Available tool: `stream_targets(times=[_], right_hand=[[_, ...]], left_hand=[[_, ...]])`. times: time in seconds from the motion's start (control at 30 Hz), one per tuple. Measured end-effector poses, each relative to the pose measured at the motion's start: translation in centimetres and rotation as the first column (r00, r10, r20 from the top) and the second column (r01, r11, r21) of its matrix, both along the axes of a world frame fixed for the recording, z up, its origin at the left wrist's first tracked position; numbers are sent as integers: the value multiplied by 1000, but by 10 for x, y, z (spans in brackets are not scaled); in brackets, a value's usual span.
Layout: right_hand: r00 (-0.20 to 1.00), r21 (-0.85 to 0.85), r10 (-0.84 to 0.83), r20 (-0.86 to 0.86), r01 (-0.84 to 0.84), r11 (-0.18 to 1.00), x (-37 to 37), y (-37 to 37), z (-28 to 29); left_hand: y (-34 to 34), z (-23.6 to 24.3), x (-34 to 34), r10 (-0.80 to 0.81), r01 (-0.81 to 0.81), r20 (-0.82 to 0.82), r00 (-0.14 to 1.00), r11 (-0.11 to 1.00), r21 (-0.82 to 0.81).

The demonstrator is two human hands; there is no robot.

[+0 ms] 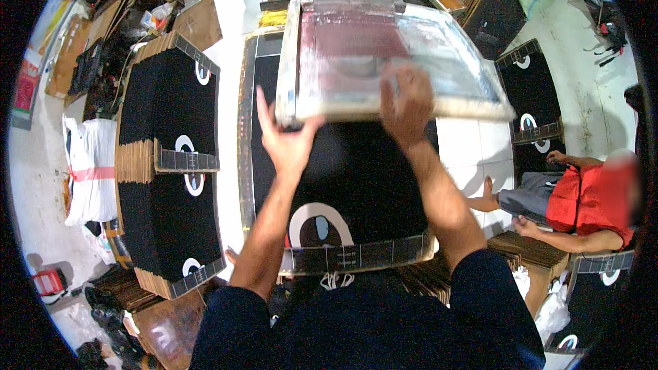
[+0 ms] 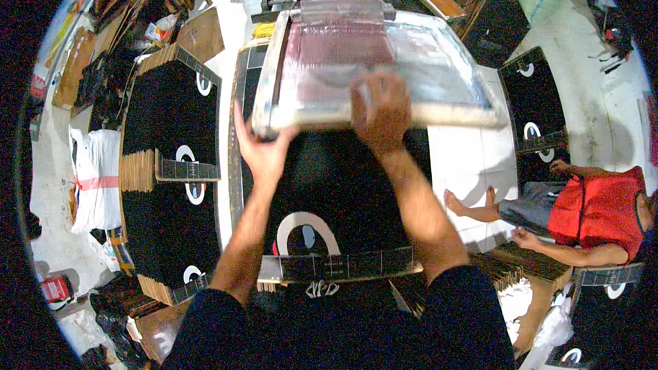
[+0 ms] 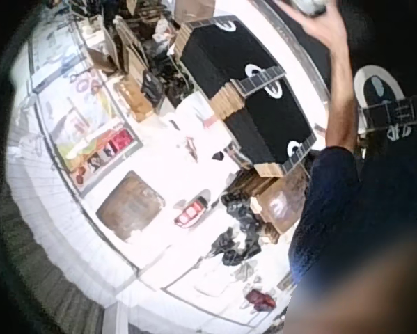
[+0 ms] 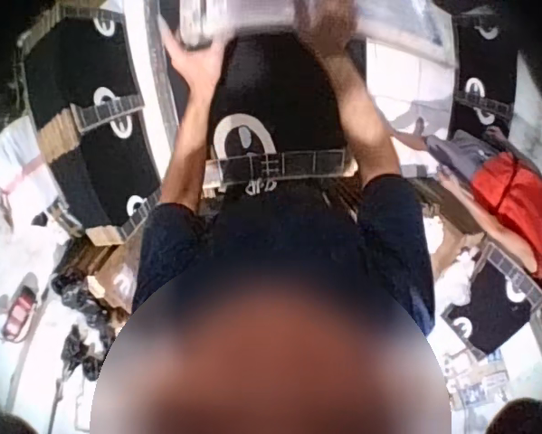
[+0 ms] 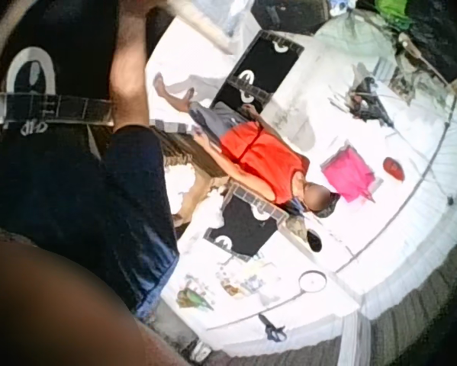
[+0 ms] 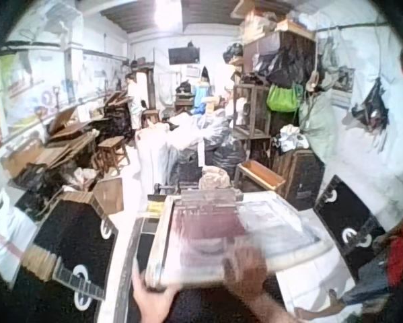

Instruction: The person repeatedly aligns a screen printing frame over a black t-shirt and uses a squeegee to pull ink across the mesh. They lift the frame to check the print, reposition the shirt, and occasionally add more ink to the screen before continuing the process.

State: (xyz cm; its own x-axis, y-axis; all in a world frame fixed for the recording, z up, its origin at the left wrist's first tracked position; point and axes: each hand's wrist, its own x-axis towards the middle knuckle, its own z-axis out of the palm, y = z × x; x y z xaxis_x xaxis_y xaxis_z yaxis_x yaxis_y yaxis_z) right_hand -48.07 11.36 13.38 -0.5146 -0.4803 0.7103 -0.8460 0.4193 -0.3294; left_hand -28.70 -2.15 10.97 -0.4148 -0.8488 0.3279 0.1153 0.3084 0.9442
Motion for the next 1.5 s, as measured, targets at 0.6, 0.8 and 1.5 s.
stream_targets(times=[0.6, 0.8, 1.5], right_hand=[[934, 183, -312, 177, 280, 942, -88, -96, 223], [944, 192, -291, 152, 261, 946, -101, -102, 230], [953, 260, -276, 126, 237, 936, -105, -103, 234]], left_hand=[[49, -374, 495, -277, -196, 881, 382, 908, 370], [151, -377, 509, 42, -643, 786, 617, 604, 472], [138, -366, 527, 370, -417, 869, 329, 882, -218]])
